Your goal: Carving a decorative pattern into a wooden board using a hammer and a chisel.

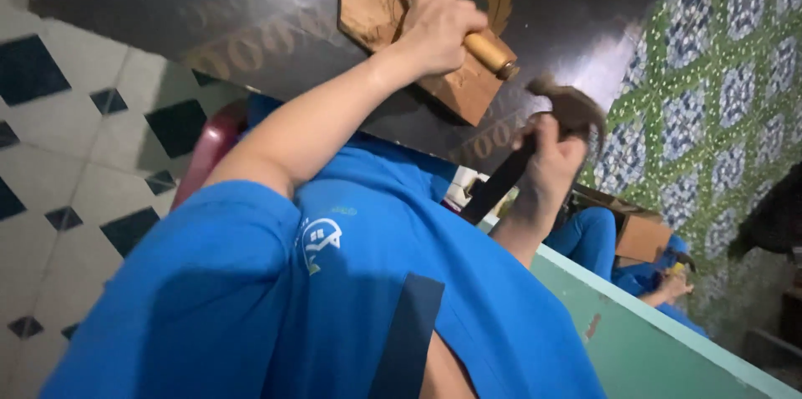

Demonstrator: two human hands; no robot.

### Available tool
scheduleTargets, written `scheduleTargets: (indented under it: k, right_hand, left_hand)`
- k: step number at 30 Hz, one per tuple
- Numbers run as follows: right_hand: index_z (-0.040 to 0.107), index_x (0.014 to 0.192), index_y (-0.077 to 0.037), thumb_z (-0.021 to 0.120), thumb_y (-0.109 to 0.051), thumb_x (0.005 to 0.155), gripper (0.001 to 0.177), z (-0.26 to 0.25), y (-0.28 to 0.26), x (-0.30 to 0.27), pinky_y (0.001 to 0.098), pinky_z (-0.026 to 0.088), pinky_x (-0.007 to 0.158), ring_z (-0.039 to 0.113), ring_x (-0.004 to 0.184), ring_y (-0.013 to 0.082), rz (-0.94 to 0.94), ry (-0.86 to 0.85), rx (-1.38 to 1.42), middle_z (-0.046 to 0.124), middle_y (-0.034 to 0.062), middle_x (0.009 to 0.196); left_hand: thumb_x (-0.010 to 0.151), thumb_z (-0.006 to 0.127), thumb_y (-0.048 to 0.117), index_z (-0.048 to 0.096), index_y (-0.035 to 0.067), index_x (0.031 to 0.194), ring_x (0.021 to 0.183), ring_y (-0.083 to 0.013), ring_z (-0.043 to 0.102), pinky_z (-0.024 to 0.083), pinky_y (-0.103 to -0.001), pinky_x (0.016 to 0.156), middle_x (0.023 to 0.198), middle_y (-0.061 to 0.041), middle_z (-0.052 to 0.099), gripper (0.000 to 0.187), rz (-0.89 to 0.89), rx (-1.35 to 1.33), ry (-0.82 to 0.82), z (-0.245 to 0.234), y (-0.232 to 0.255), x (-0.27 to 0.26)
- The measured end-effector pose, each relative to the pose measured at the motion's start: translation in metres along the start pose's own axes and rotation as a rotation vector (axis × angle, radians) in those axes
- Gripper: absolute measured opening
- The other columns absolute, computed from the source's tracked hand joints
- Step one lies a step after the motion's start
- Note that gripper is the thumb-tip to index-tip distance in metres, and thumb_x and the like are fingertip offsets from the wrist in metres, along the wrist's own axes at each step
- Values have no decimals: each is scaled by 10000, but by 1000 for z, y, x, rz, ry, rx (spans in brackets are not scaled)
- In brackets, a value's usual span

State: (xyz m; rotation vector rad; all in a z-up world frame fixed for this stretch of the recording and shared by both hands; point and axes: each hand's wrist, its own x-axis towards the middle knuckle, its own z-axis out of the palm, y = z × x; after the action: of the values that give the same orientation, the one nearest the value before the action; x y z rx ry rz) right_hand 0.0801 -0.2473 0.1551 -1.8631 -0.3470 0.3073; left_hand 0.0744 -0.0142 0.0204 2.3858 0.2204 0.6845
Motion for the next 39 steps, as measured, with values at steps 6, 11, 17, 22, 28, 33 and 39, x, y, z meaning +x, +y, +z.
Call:
scheduleTargets:
  k: [6,11,17,22,28,33,39]
  right_hand:
    - [617,727,-100,658,-211,1016,312,5,2,6,275,488,562,579,540,151,68,-115,67,599,45,632]
    - [685,778,-99,646,-342,1053,368,4,4,9,242,468,567,589,581,106,-20,-140,-133,648,27,678]
    - [581,926,-112,605,-202,1060,163,11,7,16,267,490,583,564,618,107,14,-161,-66,596,14,753]
    - [544,756,-85,553,-259,1100,386,33,1,13,312,446,601,548,586,170,-176,-188,30,554,71,640]
    - [630,737,-133,621,-258,995,287,18,7,9,288,510,779,645,759,126,10,-308,-310,660,3,766]
    - [531,1013,-96,590,-132,1075,93,-15,1,7,291,527,603,570,594,149,-17,-63,132,599,51,785]
    - [600,904,-48,633,-308,1073,312,-16,1,10,331,496,611,553,625,183,-110,-154,79,572,80,813]
  left_hand:
    - [633,719,122,683,286,724,727,-273,600,362,-450,653,694,91,651,192,47,65,85,3,-14,1]
    - [651,690,91,678,282,771,740,-269,579,347,-441,660,723,86,637,225,-17,70,78,-2,-12,7]
    - [696,661,85,667,258,754,785,-265,544,324,-437,725,738,71,628,182,-70,29,6,-4,-11,3]
    - [707,706,97,736,295,807,792,-280,597,354,-453,697,767,81,680,224,-79,102,7,2,-25,3]
    - [653,680,116,697,265,745,749,-266,534,351,-436,687,715,84,626,176,18,111,103,-10,-29,0]
    - [596,617,71,613,240,711,763,-262,532,296,-438,681,701,82,591,204,46,-72,53,4,8,2]
    - [604,592,45,596,226,717,734,-253,495,292,-418,684,691,77,550,213,18,-59,73,0,-8,5]
